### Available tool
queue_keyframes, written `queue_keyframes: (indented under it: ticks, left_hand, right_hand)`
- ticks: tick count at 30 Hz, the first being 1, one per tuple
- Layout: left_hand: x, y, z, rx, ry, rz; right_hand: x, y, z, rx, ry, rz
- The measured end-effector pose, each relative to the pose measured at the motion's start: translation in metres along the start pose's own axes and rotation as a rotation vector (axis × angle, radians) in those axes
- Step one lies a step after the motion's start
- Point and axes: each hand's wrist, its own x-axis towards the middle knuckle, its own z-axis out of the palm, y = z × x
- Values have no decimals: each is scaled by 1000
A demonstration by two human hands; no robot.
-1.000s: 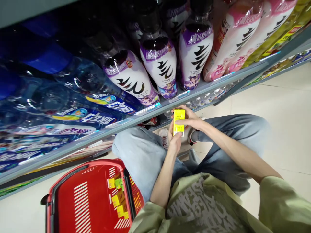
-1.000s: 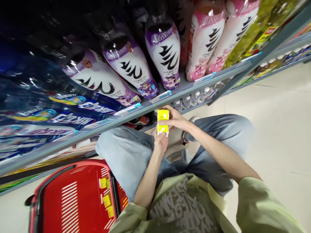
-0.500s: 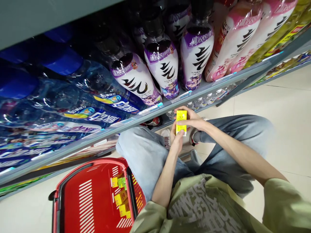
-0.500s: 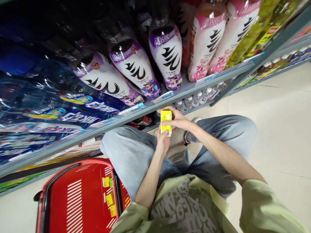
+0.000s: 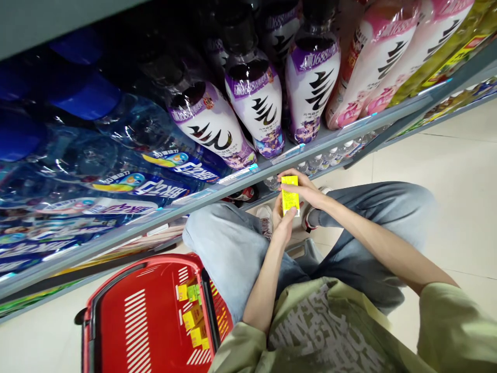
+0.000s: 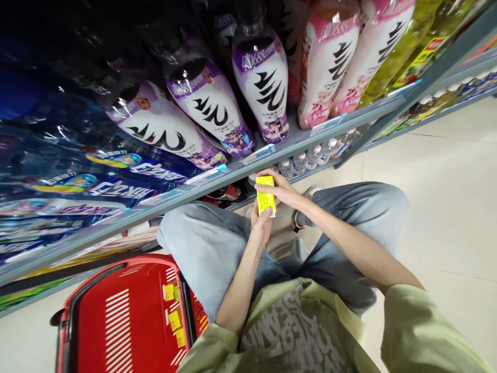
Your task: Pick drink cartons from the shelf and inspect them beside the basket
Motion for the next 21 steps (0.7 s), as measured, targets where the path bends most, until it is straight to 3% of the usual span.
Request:
queue_keyframes:
  ticks: [21]
  left_hand:
    - [1, -1, -1, -36, 8, -44]
  right_hand:
    - [-4, -10, 3, -119, -55, -91]
